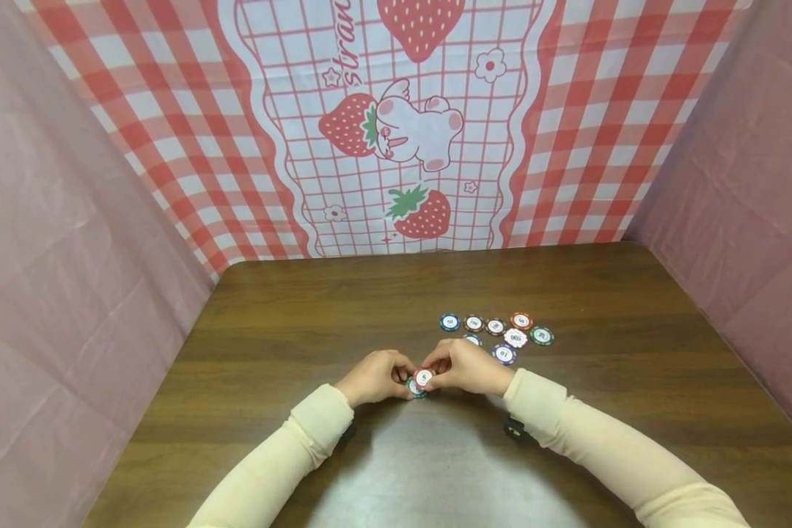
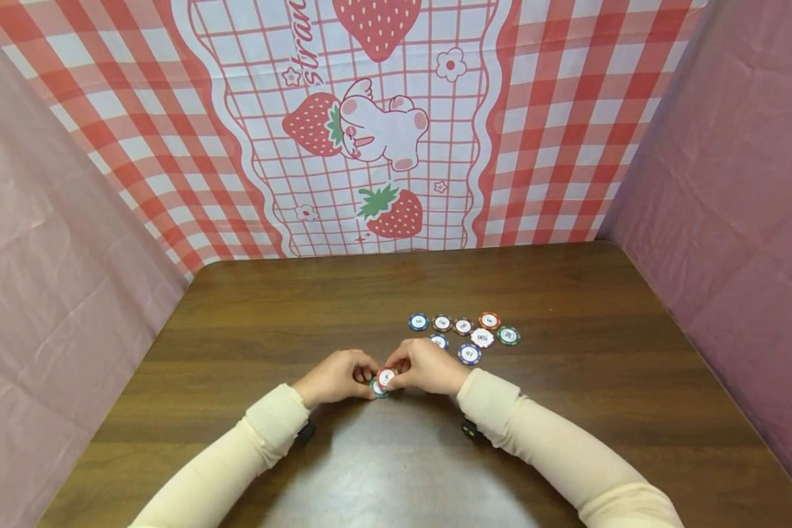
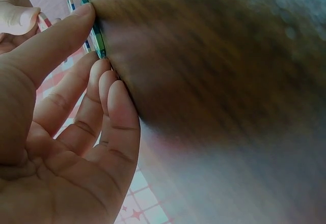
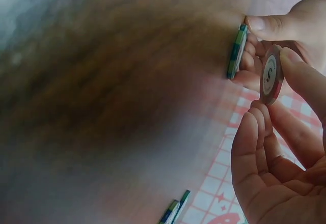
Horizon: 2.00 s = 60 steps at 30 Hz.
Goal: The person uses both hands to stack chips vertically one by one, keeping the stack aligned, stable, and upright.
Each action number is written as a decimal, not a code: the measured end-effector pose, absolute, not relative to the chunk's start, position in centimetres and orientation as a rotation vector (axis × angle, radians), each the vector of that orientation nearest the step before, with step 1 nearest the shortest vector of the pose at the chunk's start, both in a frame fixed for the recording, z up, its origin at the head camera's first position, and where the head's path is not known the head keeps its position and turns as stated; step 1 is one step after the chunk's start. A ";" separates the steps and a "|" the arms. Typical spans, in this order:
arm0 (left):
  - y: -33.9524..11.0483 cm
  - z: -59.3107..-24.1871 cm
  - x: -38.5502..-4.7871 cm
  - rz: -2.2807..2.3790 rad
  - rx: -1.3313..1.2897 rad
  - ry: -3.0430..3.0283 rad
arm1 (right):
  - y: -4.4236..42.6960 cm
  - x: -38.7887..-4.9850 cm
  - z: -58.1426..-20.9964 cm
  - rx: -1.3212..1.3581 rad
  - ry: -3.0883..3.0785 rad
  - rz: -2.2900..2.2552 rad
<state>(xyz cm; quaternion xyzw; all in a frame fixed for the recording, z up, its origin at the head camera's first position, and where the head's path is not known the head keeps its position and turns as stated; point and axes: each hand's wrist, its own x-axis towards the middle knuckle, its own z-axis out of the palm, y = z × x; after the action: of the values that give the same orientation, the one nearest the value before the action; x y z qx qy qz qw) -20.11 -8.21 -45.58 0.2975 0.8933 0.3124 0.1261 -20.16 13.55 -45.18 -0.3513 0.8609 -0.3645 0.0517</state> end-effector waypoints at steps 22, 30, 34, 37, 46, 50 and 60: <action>-8.3 -45.8 -20.2 0.923 0.838 2.598 | 12.2 -19.9 -45.2 -1.056 2.659 -0.920; -8.3 -45.8 -20.2 0.955 0.834 2.586 | 11.9 -20.0 -45.2 -1.019 2.651 -0.894; -8.3 -45.8 -20.1 0.953 0.825 2.583 | 11.8 -20.0 -45.1 -1.007 2.666 -0.873; -8.3 -45.8 -20.2 0.952 0.827 2.583 | 11.6 -19.9 -45.1 -1.007 2.677 -0.868; -8.3 -46.0 -20.3 0.951 0.844 2.591 | 11.2 -20.0 -45.3 -0.993 2.712 -0.830; -8.3 -46.0 -20.3 0.949 0.844 2.591 | 11.0 -20.0 -45.4 -0.991 2.712 -0.819; -8.3 -46.0 -20.3 0.952 0.846 2.582 | 10.9 -20.0 -45.3 -0.976 2.716 -0.812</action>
<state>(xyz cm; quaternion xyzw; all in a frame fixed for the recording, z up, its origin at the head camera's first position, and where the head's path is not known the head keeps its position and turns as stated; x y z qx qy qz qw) -20.29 -8.33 -46.00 0.2912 0.8892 0.3277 0.1309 -20.01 10.92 -45.32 -0.3248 0.9035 -0.2702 0.0719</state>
